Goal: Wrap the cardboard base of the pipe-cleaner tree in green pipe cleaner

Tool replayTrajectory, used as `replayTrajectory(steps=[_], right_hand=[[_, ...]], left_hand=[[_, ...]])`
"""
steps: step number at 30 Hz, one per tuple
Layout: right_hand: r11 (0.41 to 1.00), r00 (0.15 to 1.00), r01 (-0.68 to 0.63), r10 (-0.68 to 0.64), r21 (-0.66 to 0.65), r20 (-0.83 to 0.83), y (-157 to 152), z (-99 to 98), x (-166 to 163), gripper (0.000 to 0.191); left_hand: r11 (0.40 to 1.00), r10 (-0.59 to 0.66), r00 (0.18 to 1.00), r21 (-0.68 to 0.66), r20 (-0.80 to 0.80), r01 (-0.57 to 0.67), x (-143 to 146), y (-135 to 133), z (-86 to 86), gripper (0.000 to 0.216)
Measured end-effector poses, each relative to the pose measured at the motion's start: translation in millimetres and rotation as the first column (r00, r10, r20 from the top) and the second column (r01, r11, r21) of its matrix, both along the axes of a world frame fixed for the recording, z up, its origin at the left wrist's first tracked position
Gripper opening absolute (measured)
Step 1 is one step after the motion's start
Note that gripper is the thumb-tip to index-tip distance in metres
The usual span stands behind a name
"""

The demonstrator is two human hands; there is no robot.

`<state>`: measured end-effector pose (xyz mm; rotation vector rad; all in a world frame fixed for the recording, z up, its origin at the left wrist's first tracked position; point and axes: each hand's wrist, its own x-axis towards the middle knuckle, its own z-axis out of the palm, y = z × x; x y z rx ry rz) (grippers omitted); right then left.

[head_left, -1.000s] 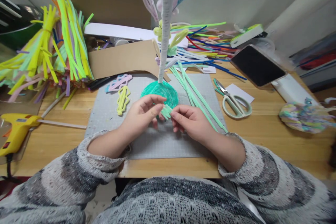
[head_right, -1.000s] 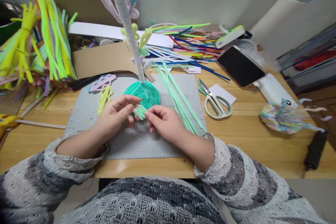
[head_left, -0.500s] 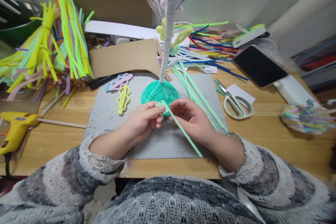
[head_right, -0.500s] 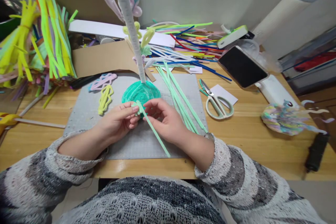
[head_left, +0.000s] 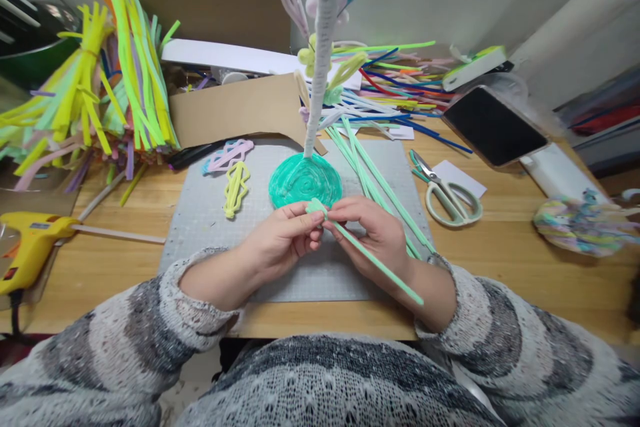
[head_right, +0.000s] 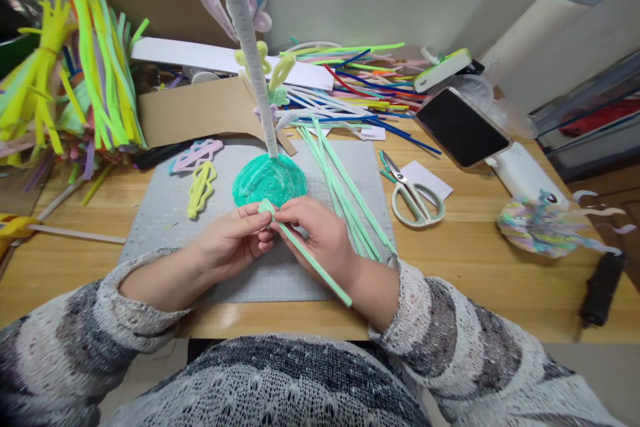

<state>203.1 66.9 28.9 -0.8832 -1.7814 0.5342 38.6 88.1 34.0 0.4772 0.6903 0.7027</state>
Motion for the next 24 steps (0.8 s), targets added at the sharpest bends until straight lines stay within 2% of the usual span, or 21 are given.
replayTrajectory(steps=[5, 15, 24], right_hand=[[0.999, 1.000, -0.020, 0.020, 0.036, 0.015, 1.7, 0.9, 0.5, 0.011], [0.997, 0.996, -0.017, 0.010, 0.079, 0.089, 1.9, 5.5, 2.4, 0.008], [0.998, 0.997, -0.018, 0.013, 0.060, 0.080, 1.8, 3.5, 2.0, 0.008]], left_hand=[[1.000, -0.009, 1.000, -0.012, 0.018, 0.009, -0.6, -0.3, -1.4, 0.022], [1.000, 0.000, 0.998, -0.007, -0.055, -0.001, -1.4, -1.2, 0.4, 0.026], [1.000, -0.001, 0.996, 0.017, -0.094, 0.003, -1.4, -1.7, -0.5, 0.028]])
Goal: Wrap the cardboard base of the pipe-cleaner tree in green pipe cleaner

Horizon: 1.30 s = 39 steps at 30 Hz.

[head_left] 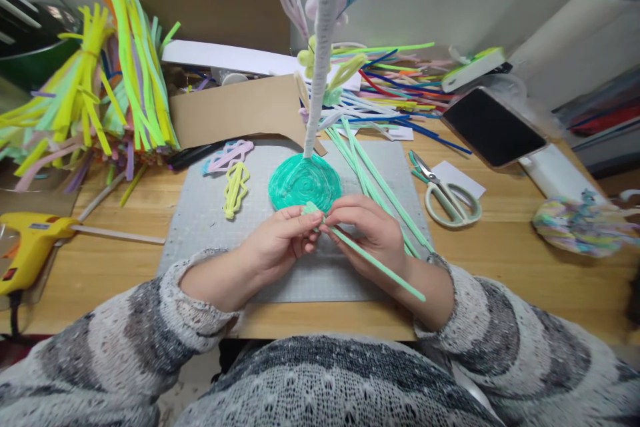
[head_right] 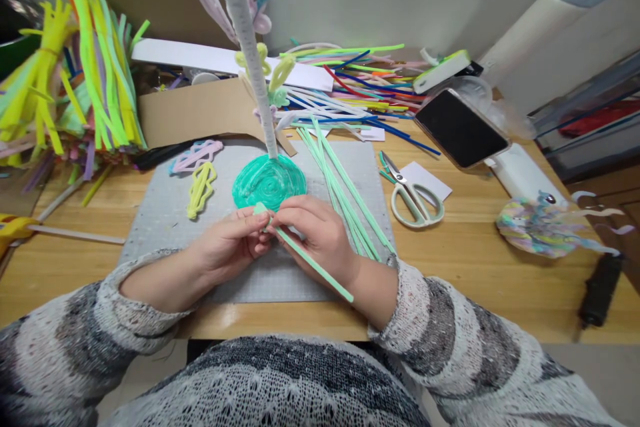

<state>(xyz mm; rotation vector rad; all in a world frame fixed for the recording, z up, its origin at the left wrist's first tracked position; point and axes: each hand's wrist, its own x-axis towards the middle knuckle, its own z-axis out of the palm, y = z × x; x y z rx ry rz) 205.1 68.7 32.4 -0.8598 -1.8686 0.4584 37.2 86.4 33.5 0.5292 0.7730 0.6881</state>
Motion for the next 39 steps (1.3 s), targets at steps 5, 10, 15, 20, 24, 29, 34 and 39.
replayTrajectory(steps=[5, 10, 15, 20, 24, 29, 34, 39], right_hand=[[1.000, 0.999, -0.018, 0.019, -0.023, 0.035, 0.9, 1.0, 2.3, 0.006], [1.000, 0.998, -0.017, 0.018, -0.019, 0.056, 1.9, 0.4, 2.0, 0.005], [1.000, 0.997, 0.015, -0.014, -0.012, 0.074, 0.9, 0.7, 0.9, 0.003], [0.998, 0.996, 0.056, -0.055, -0.009, 0.072, -1.1, -0.3, 0.6, 0.003], [0.999, 0.997, 0.032, -0.030, -0.024, 0.067, -1.0, -0.3, 1.8, 0.004], [0.995, 0.995, -0.079, 0.083, -0.067, 0.058, 1.1, 1.6, 4.0, 0.007], [0.990, 0.993, -0.108, 0.112, -0.086, 0.037, 2.8, 0.8, 3.5, 0.007], [0.985, 0.989, -0.133, 0.138, -0.109, 0.043, 5.4, -0.6, 3.2, 0.009]], left_hand=[[0.998, -0.040, 0.999, 0.046, -0.019, 0.041, -0.8, 1.3, 1.1, 0.030], [0.993, -0.062, 0.996, 0.096, -0.061, 0.068, -2.1, 1.9, 2.6, 0.032], [0.993, -0.073, 0.995, 0.092, -0.065, 0.079, -2.3, 1.3, 2.6, 0.034], [0.993, -0.072, 0.995, 0.094, -0.068, 0.078, -2.0, 0.7, 3.9, 0.033], [0.993, -0.071, 0.995, 0.090, -0.068, 0.077, -2.1, 0.2, 4.2, 0.033], [0.990, -0.099, 0.992, 0.092, -0.074, 0.105, -2.8, 1.1, 4.0, 0.032], [0.986, -0.126, 0.989, 0.097, -0.077, 0.133, -4.0, 3.0, 3.0, 0.032], [0.987, -0.131, 0.985, 0.079, -0.109, 0.140, -4.5, 4.7, 2.7, 0.033]])
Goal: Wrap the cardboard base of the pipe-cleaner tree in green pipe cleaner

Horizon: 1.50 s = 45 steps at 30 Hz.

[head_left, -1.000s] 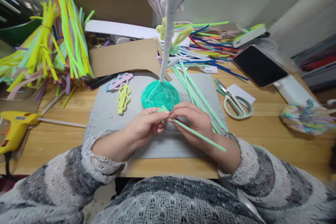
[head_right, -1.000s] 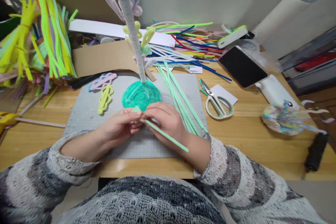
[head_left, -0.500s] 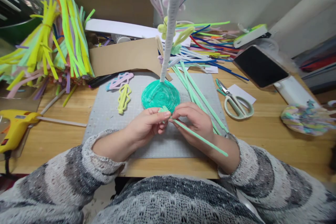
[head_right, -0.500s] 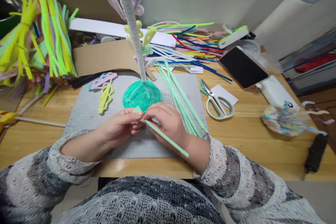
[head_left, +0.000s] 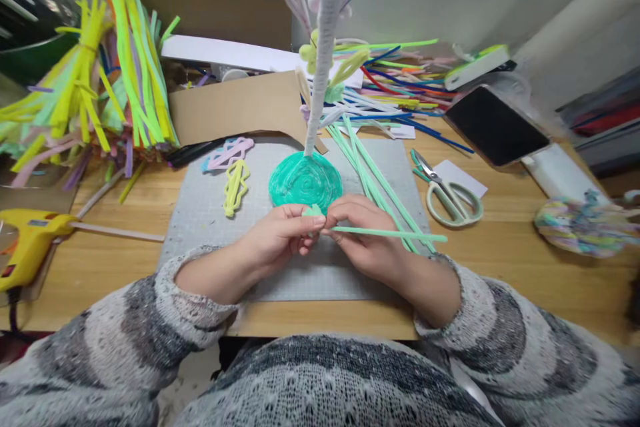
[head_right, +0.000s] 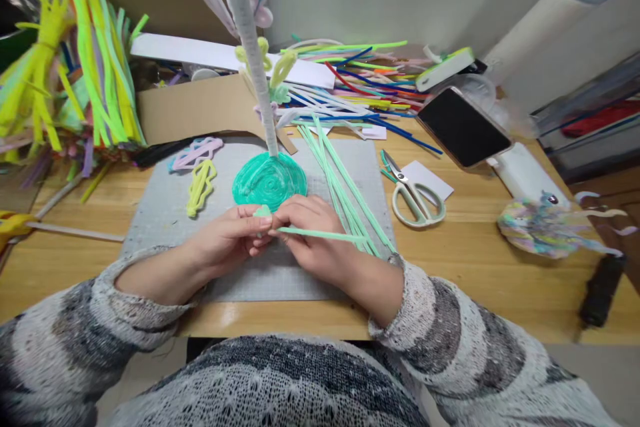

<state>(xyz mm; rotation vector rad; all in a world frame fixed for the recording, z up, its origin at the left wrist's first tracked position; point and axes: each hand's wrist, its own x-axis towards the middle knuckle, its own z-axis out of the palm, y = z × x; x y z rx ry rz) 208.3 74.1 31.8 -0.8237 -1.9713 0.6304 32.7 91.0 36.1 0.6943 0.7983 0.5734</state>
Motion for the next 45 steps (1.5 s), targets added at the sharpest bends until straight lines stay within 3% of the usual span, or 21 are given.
replayTrajectory(steps=[7, 14, 18, 21, 28, 37, 45], right_hand=[[0.989, 0.994, -0.095, 0.089, -0.116, -0.056, 6, -0.5, 5, 0.005], [0.945, 0.985, -0.142, 0.104, -0.294, -0.139, 8, -5.0, 5, 0.008], [0.825, 0.950, -0.166, -0.014, -0.541, -0.312, 8, -4.9, 2, 0.013], [0.733, 0.895, -0.232, -0.096, -0.640, -0.435, 7, -2.8, 0, 0.022], [0.649, 0.867, -0.294, -0.129, -0.702, -0.482, 8, 0.5, -1, 0.026], [0.580, 0.903, -0.318, -0.055, -0.750, -0.425, 11, -1.6, 3, 0.025], [0.626, 0.902, -0.279, -0.090, -0.729, -0.423, 11, -3.4, 2, 0.022]], left_hand=[[0.999, 0.030, 0.999, -0.009, -0.011, -0.030, -3, 3, 1.3, 0.033], [0.999, -0.021, 0.999, 0.043, -0.046, 0.023, -3, 6, -0.3, 0.031], [0.999, 0.012, 0.999, 0.051, -0.038, -0.010, -4, 7, -2.0, 0.032], [0.998, 0.030, 0.999, 0.056, -0.039, -0.027, -5, 6, -1.5, 0.033], [0.994, -0.001, 0.998, 0.107, -0.068, 0.008, -4, 5, -3.3, 0.027], [0.996, -0.087, 0.996, 0.005, 0.010, 0.087, -5, 5, -0.8, 0.024], [0.995, -0.095, 0.995, -0.012, -0.019, 0.095, -6, 7, -1.4, 0.023]])
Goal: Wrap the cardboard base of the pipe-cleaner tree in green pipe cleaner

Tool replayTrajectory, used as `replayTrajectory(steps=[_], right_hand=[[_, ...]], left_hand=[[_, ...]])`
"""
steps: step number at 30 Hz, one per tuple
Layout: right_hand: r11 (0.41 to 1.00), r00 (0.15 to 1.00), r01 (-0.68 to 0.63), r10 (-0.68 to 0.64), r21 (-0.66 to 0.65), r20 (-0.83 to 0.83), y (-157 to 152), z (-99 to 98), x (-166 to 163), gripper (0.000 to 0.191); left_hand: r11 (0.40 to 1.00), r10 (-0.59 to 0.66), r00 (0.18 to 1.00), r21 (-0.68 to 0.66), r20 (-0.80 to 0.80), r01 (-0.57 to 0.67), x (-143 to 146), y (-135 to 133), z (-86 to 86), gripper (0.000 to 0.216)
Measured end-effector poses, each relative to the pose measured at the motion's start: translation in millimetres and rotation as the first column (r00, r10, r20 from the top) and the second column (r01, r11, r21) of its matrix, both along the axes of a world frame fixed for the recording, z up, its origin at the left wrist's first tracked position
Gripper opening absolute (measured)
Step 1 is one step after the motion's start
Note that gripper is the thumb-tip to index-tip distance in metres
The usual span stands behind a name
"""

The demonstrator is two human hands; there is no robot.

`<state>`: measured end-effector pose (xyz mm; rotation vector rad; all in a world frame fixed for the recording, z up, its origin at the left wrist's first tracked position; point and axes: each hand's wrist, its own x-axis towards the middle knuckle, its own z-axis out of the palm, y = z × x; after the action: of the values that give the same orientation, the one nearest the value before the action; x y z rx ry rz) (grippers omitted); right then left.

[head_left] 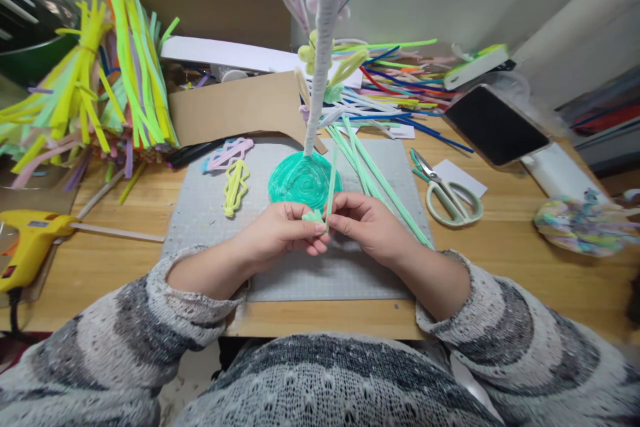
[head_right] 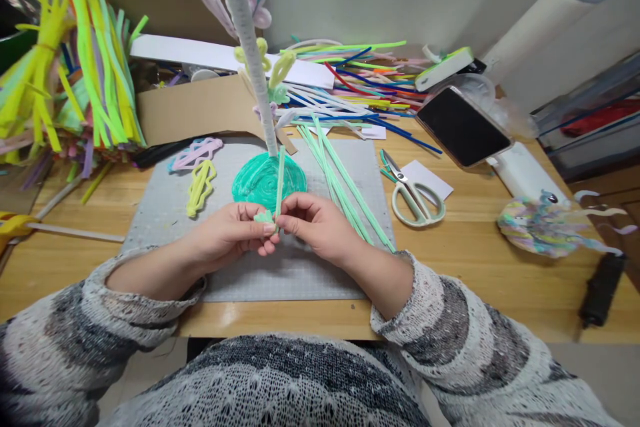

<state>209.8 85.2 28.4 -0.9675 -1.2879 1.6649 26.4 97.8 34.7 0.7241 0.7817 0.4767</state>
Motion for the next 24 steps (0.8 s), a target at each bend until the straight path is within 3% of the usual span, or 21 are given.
replayTrajectory(steps=[9, 19, 24], right_hand=[[0.998, 0.998, 0.052, -0.050, -0.040, 0.037, 0.0, 1.1, -1.4, 0.019], [0.991, 0.996, -0.034, 0.044, -0.129, 0.078, -0.8, 3.6, -0.8, 0.025], [0.985, 0.995, 0.097, -0.093, -0.143, 0.038, -1.2, 5.0, -3.0, 0.033]], left_hand=[[0.991, -0.009, 0.994, 0.133, -0.108, 0.023, 1.0, -2.0, -1.9, 0.024], [0.971, -0.074, 0.959, 0.199, -0.273, 0.132, 0.0, -1.5, 3.6, 0.020], [0.967, -0.022, 0.977, 0.244, -0.212, 0.075, 2.8, -2.7, 2.9, 0.023]])
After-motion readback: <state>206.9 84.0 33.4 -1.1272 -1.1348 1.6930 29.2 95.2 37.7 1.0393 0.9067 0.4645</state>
